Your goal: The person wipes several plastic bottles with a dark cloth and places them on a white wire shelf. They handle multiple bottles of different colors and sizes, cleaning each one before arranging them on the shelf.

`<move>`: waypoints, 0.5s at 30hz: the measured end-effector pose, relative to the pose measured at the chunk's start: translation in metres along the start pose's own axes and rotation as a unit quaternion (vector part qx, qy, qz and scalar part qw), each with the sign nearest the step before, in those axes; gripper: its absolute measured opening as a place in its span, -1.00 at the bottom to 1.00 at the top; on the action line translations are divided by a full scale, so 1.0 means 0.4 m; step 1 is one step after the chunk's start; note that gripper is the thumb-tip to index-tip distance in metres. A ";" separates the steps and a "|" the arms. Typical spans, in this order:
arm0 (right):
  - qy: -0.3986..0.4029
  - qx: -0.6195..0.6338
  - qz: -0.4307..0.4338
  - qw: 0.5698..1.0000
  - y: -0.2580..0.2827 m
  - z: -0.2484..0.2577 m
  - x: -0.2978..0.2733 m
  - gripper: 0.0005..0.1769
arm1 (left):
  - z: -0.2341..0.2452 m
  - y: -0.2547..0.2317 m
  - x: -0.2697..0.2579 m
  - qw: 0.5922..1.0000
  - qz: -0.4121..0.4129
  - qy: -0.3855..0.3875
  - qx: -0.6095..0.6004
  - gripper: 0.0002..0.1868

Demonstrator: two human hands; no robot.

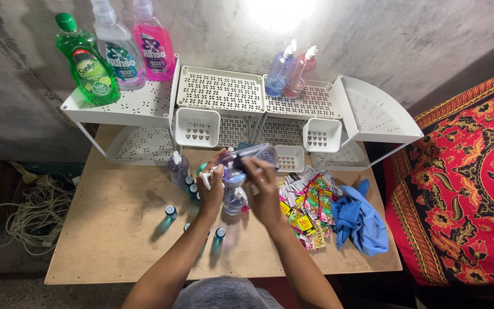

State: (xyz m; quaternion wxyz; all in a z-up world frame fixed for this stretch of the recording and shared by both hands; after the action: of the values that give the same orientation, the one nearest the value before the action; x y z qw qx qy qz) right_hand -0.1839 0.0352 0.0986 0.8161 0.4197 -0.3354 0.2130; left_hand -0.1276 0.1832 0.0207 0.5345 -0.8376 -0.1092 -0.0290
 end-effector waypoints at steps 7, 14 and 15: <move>-0.051 -0.183 0.006 0.982 -0.074 0.034 0.039 -0.50 | 0.017 0.011 0.007 0.998 0.054 -0.016 0.000 -0.50; -0.070 -0.148 -0.167 0.972 -0.259 0.119 0.057 -0.59 | 0.053 0.056 0.009 0.995 0.076 -0.059 0.034 -0.50; -0.079 -0.131 -0.144 0.978 -0.234 0.118 0.060 -0.58 | 0.053 0.058 0.012 0.994 0.082 -0.059 0.029 -0.50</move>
State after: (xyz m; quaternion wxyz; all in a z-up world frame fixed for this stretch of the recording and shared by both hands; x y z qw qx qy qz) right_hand -0.1260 -0.0543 0.0854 0.8570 0.3688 -0.3597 0.0132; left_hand -0.1194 0.1937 -0.0081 0.5518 -0.8280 -0.0726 0.0679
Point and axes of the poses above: each hand's wrist, its own x-axis towards the middle knuckle, its own z-axis out of the back of the hand, y = z × x, the point moved 9 cm from there along x, towards the middle knuckle, and after that the axes turned 3 degrees about -y, right-handed, at the moved point
